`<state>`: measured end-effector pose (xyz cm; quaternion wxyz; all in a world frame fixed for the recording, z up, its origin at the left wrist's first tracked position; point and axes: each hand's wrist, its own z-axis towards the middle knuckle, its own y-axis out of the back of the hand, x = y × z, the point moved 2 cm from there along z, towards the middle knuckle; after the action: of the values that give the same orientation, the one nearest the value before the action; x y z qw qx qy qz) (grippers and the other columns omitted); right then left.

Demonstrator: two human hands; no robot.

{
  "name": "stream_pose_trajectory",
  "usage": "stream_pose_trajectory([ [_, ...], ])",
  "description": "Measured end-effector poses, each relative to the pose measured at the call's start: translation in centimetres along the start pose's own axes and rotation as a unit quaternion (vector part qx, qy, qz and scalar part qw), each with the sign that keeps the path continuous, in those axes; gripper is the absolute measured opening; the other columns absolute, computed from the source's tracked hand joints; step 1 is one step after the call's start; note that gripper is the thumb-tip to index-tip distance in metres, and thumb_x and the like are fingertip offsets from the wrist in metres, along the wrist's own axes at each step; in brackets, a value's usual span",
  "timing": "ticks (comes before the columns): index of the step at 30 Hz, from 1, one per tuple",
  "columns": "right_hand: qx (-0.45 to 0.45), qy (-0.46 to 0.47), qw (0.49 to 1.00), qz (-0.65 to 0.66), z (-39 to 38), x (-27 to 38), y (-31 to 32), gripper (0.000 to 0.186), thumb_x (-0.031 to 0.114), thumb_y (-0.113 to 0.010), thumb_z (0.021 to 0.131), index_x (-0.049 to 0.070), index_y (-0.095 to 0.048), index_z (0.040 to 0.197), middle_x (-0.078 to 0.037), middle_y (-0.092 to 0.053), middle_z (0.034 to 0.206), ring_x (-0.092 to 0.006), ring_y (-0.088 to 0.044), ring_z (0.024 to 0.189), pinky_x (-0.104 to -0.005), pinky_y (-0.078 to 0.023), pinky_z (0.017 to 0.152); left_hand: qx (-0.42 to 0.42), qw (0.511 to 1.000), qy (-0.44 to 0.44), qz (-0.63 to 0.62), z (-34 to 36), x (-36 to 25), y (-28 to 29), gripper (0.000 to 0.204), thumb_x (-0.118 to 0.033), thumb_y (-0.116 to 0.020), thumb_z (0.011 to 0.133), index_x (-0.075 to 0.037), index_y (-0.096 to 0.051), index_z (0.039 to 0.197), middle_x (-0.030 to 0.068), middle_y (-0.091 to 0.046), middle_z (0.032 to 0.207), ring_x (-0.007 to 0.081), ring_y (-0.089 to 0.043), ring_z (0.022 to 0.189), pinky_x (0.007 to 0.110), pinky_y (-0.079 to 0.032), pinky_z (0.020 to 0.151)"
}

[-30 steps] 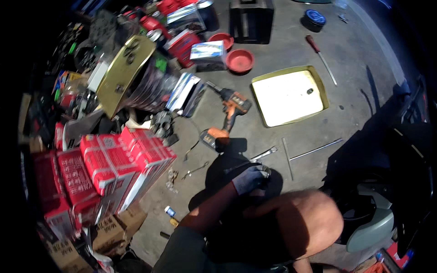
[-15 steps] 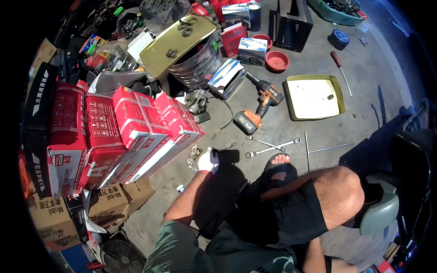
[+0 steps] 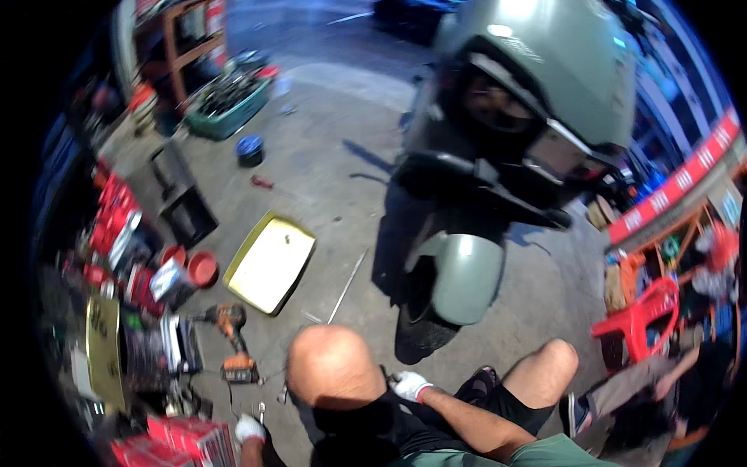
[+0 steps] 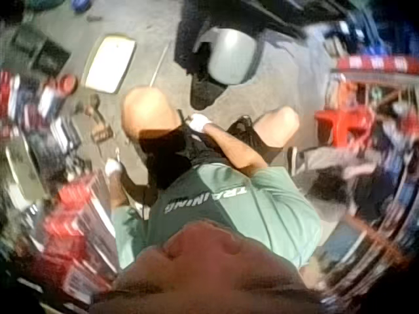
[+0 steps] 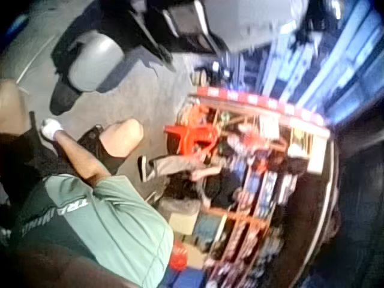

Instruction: The person removes and reattaches components of a scooter's front assembly using a screwdriver and a wrench. The person handles small metal parts and adjusts the panel housing the headlight.

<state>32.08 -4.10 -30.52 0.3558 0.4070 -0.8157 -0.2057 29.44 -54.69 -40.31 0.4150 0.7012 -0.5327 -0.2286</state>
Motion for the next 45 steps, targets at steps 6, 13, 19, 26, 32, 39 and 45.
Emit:
stream_pose_trajectory([
  [6,-0.056,-0.015,0.991,0.121,-3.2,0.7,4.3,0.041,0.039,-0.047,0.09,0.005,-0.065,0.105,-0.023,-0.065,0.107,-0.04,-0.059,0.105,-0.0467,-0.046,0.09,0.025,0.99,-0.121,-0.071,-4.9,-0.9,3.9,0.075,-0.041,-0.058,0.087,0.01,-0.037,0.138,0.0273,-0.067,0.1,0.0407,-0.066,0.089,0.044,-0.047,0.095],
  [13,-0.323,0.097,0.907,0.251,-9.2,7.2,15.0,0.031,0.035,-0.054,0.091,0.005,-0.059,0.093,-0.019,-0.066,0.083,-0.0394,-0.063,0.084,-0.0464,-0.049,0.072,-0.214,0.891,-0.16,-0.367,-8.9,-7.1,22.7,0.018,-0.008,-0.055,0.087,0.004,-0.058,0.101,0.0228,-0.065,0.108,0.0309,-0.063,0.101,0.037,-0.047,0.091],
  [19,-0.329,0.265,0.85,0.315,-15.6,13.7,23.8,0.024,0.021,-0.054,0.093,0.001,-0.063,0.103,-0.014,-0.065,0.091,-0.024,-0.066,0.082,-0.0338,-0.05,0.073,-0.119,0.75,-0.358,-0.543,-19.7,-19.7,40.6,0.012,-0.011,-0.055,0.093,-0.004,-0.055,0.103,-0.0013,-0.055,0.082,0.0072,-0.047,0.068,0.024,-0.039,0.059],
  [26,-0.248,0.309,0.749,0.531,-21.1,12.4,26.7,0.025,0.017,-0.056,0.095,-0.001,-0.06,0.113,-0.015,-0.068,0.096,-0.0198,-0.066,0.087,-0.0308,-0.05,0.079,-0.072,0.671,-0.63,-0.384,-34.7,-37.2,44.2,0.003,-0.002,-0.053,0.087,-0.002,-0.055,0.089,0.0006,-0.052,0.074,0.0085,-0.047,0.064,0.024,-0.041,0.057],
  [32,-0.286,0.193,0.725,0.596,-24.0,5.2,26.2,0.021,0.013,-0.062,0.093,-0.002,-0.058,0.107,-0.005,-0.062,0.088,-0.0075,-0.057,0.072,-0.0227,-0.047,0.062,0.147,0.682,-0.635,-0.331,-37.4,-43.9,37.9,0.009,-0.01,-0.056,0.091,-0.001,-0.057,0.094,0.003,-0.057,0.074,0.0069,-0.049,0.064,0.024,-0.043,0.057],
  [39,-0.454,0.098,0.677,0.571,-24.9,-0.4,26.1,0.009,0.012,-0.062,0.089,0.003,-0.06,0.09,-0.001,-0.057,0.067,-0.0059,-0.052,0.054,-0.0225,-0.042,0.049,0.433,0.542,-0.421,-0.584,-36.1,-49.5,32.8,0.015,-0.019,-0.057,0.097,-0.007,-0.055,0.105,0.0033,-0.056,0.079,0.0093,-0.046,0.057,0.019,-0.036,0.049],
  [45,-0.533,0.059,0.748,0.391,-24.8,-2.0,26.5,0.009,0.011,-0.066,0.084,0.003,-0.062,0.087,-0.014,-0.064,0.072,-0.0238,-0.064,0.061,-0.0335,-0.048,0.056,0.511,0.481,-0.333,-0.63,-35.2,-51.6,31.7,0.012,-0.013,-0.053,0.098,-0.003,-0.054,0.105,0.0036,-0.054,0.082,0.0078,-0.044,0.059,0.019,-0.033,0.048],
])
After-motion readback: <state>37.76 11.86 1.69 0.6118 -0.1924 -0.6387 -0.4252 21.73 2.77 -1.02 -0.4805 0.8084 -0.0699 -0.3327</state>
